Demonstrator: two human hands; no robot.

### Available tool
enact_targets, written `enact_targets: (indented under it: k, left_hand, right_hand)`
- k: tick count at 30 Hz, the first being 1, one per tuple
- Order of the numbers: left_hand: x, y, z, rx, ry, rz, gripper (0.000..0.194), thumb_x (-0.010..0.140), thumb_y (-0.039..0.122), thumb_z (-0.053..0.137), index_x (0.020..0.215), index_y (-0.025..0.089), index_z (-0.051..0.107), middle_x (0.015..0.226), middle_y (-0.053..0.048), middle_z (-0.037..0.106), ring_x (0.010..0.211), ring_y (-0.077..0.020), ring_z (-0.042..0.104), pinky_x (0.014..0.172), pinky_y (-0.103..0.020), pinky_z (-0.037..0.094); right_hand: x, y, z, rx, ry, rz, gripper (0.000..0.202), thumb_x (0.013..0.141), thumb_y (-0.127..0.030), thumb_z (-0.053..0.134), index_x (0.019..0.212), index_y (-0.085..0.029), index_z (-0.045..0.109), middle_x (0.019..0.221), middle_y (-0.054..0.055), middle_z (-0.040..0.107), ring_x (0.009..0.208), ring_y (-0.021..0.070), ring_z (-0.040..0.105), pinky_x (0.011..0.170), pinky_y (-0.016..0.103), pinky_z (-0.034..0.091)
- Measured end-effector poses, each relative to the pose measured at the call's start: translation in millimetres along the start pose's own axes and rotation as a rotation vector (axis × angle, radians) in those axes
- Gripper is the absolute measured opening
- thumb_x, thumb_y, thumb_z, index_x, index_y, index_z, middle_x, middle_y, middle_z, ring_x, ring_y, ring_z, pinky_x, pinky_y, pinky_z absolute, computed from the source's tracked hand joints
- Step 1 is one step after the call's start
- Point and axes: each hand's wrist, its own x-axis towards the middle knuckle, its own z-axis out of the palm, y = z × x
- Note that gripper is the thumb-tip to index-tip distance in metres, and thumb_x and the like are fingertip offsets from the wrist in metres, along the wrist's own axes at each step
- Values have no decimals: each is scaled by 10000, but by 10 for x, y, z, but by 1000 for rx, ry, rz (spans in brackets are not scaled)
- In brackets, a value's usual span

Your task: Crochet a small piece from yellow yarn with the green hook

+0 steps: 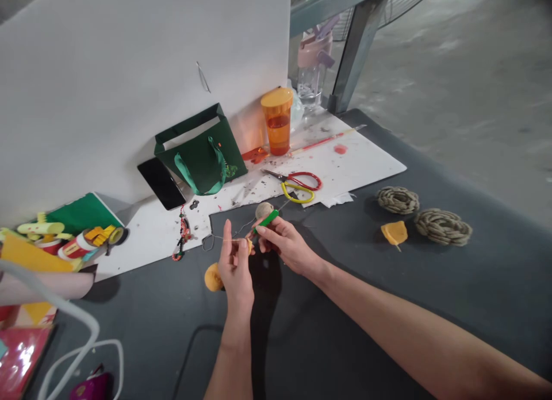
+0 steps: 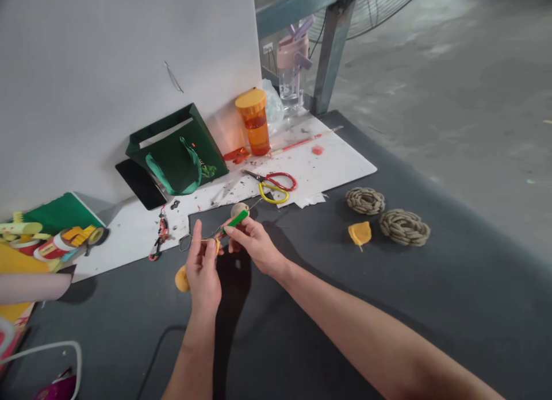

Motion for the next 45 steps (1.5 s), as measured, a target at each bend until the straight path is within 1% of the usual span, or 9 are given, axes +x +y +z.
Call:
enact_targets:
  k: [4, 8, 12, 18, 24, 29, 37, 42, 45]
  left_hand:
    - [-12, 4, -26, 103, 24, 92, 592, 871, 437, 760, 1432, 302, 627, 783, 38, 616, 699, -118, 540, 728, -229, 485]
    - [-19, 1, -45, 111, 1, 126, 537, 897, 415, 735, 1414, 303, 643, 807, 28, 644, 756, -132, 587, 785, -231, 508]
    - [-21, -18, -50, 139, -22, 163, 512, 902, 438, 727, 1389, 291, 665, 813, 19, 673, 761, -132, 615, 778, -226, 524]
    - [-15, -66, -42, 144, 14, 240, 543, 906, 465, 715, 1398, 242, 657, 779, 24, 663, 691, -103, 594, 690, -196, 524]
    - [3, -48, -41, 149, 15, 251, 520, 897, 478, 722, 1364, 250, 686, 778, 24, 651, 684, -93, 587, 681, -187, 521]
    - [20, -21, -52, 148, 24, 226, 546, 871, 498, 744, 1346, 231, 701, 759, 29, 617, 664, -91, 553, 677, -197, 512]
    - [15, -7, -51, 164, -5, 255, 530, 895, 481, 719, 1362, 232, 691, 717, 39, 581, 638, -94, 533, 655, -209, 500]
    - [21, -9, -49, 179, -2, 236, 538, 881, 504, 723, 1348, 237, 701, 727, 32, 595, 645, -104, 546, 654, -221, 507]
    - [26, -16, -49, 142, 1, 222, 524, 874, 512, 732, 1327, 249, 717, 715, 37, 586, 641, -101, 539, 648, -215, 497]
  right_hand:
    - [-20, -15, 1, -75, -55, 7, 295, 786, -407, 857, 919, -193, 705, 708, -21, 738, 491, 97, 608, 483, 225, 468]
    - [-35, -27, 1, -159, -154, 60, 270, 778, -361, 864, 852, -178, 681, 686, -18, 712, 493, 100, 595, 472, 226, 455]
    - [-28, -20, -6, -203, -156, 93, 308, 753, -401, 875, 805, -169, 679, 667, -23, 682, 501, 94, 575, 490, 231, 459]
    - [-12, -22, -5, -202, -173, 145, 405, 716, -499, 885, 766, -170, 655, 631, -32, 645, 494, 83, 539, 486, 223, 432]
    - [-22, -67, 14, -234, -236, 128, 408, 786, -543, 815, 785, -172, 645, 658, -18, 649, 519, 91, 557, 513, 233, 444]
    - [-22, -82, 7, -239, -235, 175, 421, 736, -525, 860, 788, -165, 647, 666, -20, 651, 514, 89, 557, 510, 230, 431]
    - [-12, -78, -7, -246, -248, 166, 411, 755, -526, 845, 751, -159, 660, 654, -13, 658, 513, 86, 551, 507, 228, 413]
    - [-9, -71, -17, -245, -240, 166, 427, 760, -545, 836, 708, -159, 661, 643, -9, 650, 514, 85, 537, 507, 235, 404]
    - [-14, -64, -14, -227, -239, 159, 423, 762, -545, 836, 722, -172, 639, 637, -18, 635, 511, 88, 526, 507, 241, 410]
